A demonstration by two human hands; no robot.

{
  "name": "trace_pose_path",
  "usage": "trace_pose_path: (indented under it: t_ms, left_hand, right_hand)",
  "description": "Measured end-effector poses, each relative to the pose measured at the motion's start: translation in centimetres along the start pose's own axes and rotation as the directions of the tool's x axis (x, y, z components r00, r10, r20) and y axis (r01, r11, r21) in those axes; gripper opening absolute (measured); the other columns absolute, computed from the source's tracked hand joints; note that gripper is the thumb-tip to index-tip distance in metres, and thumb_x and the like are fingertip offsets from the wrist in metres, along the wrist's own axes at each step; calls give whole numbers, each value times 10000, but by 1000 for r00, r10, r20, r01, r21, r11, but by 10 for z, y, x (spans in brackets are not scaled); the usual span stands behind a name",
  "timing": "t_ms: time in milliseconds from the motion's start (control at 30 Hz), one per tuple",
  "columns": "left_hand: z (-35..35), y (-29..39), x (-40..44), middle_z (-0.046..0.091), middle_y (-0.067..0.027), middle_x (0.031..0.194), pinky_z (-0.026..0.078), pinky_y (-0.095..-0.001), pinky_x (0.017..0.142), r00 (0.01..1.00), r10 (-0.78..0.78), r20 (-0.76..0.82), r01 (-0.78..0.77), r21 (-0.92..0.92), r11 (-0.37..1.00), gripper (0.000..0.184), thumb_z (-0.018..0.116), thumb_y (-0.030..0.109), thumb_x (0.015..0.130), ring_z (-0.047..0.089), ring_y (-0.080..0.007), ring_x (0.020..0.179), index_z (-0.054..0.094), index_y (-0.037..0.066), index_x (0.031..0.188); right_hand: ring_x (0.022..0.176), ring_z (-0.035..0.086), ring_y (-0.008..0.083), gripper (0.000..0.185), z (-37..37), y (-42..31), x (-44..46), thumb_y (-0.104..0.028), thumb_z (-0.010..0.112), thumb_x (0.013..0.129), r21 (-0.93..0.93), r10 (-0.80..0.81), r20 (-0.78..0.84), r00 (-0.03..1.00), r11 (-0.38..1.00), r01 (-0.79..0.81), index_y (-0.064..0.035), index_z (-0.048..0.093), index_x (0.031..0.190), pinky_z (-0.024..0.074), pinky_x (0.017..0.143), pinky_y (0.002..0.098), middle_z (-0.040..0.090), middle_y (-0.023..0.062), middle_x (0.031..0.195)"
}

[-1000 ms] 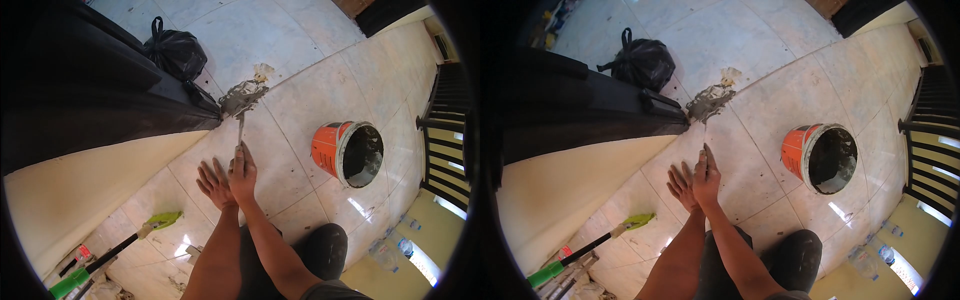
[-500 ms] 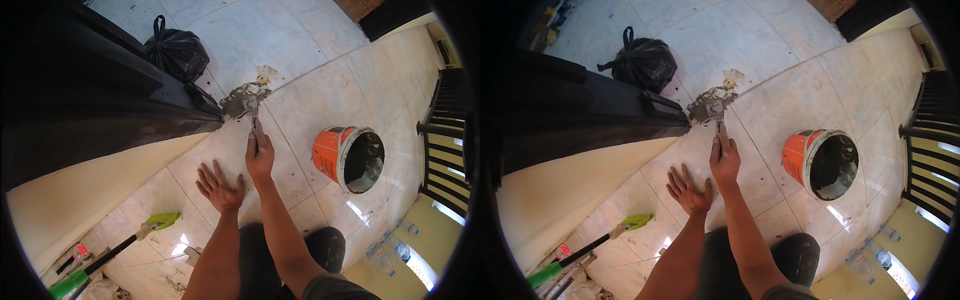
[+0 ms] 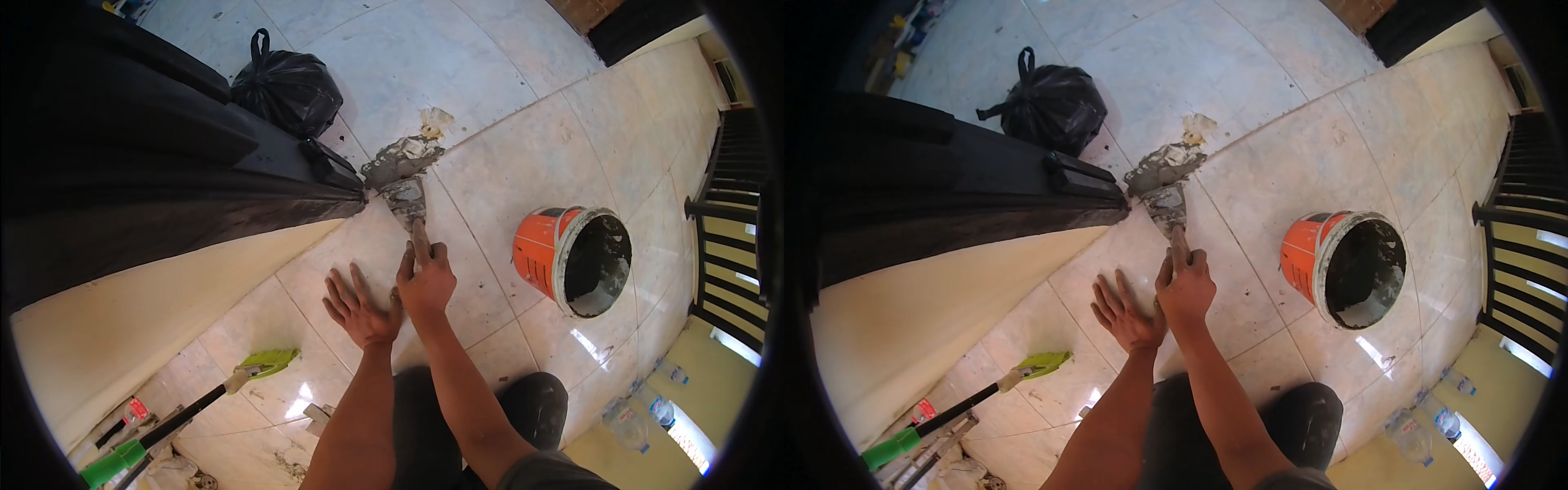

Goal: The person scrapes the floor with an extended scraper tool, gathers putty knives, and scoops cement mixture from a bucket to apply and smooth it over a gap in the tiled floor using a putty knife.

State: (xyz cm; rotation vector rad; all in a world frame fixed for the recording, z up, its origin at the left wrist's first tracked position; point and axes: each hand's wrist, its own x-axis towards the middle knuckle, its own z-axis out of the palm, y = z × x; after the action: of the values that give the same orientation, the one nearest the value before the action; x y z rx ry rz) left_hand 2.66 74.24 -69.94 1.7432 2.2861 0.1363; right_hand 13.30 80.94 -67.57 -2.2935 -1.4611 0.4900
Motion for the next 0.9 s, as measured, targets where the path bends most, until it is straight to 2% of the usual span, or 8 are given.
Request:
trace_pose_path:
  t_ms: [67,200,267,333,400,600,767,900]
  left_hand:
    - [-1,-1,1,172,-205,1775,54,-612,1315,1000,19,-17,-19,-8,1000,1051,746,538,846,120,-419,1645,274,175,1712]
    - [0,-2,-1,176,-209,1774,47,-607,1316,1000,26,-15,-26,-9,1000,1037,724,554,858,114,-416,1648,277,171,1712]
    - [-1,-1,0,176,-209,1774,45,-605,1316,1000,18,-4,-18,-3,1000,1035,717,561,860,113,-414,1649,277,171,1712]
    - [-3,-1,-1,176,-209,1775,44,-603,1317,1000,7,8,-7,5,1000,1033,711,568,862,111,-412,1650,278,171,1712]
    - [-4,0,0,173,-206,1777,44,-602,1318,1000,13,12,-13,-1,1000,1032,708,572,862,112,-410,1650,280,173,1712]
    - [-3,0,1,161,-200,1781,45,-602,1318,1000,0,27,0,1,1000,1036,708,578,861,109,-406,1651,277,177,1714]
    - [-1,-1,0,155,-199,1782,46,-602,1318,1000,9,18,-9,12,1000,1036,708,581,865,107,-404,1651,272,178,1714]
    - [-3,0,0,152,-202,1782,40,-599,1319,1000,1,30,-2,24,1000,1043,708,588,866,107,-403,1651,264,178,1716]
  right_hand:
    - [773,695,293,539,-14,-4,3,-210,690,990,77,45,-45,998,996,-41,-255,615,1522,579,610,425,593,89,956]
    - [794,694,287,534,-19,-6,32,-197,700,984,26,64,-45,997,998,-63,-238,624,1511,578,615,426,593,95,963]
    - [814,692,288,534,-12,-4,48,-182,706,978,-5,-46,-91,995,999,46,-233,628,1504,579,617,431,588,101,961]
    - [776,684,330,492,-8,-7,58,-200,710,986,22,-62,-136,989,998,66,-249,652,1473,564,632,468,584,125,959]
    - [846,694,331,533,-5,-5,63,-164,720,960,-141,-51,-37,998,989,45,-269,645,1477,579,664,465,584,130,1019]
    - [902,697,323,570,-27,18,54,-119,738,923,-214,20,-73,997,976,-35,-280,657,1463,589,697,458,585,117,1036]
    - [835,695,326,508,-46,4,55,-127,725,946,-107,31,-146,989,993,-47,-263,675,1433,575,676,454,593,109,975]
    - [793,695,337,449,-31,-15,75,-164,721,957,-54,-105,-110,988,994,100,-254,697,1396,570,660,463,603,126,969]
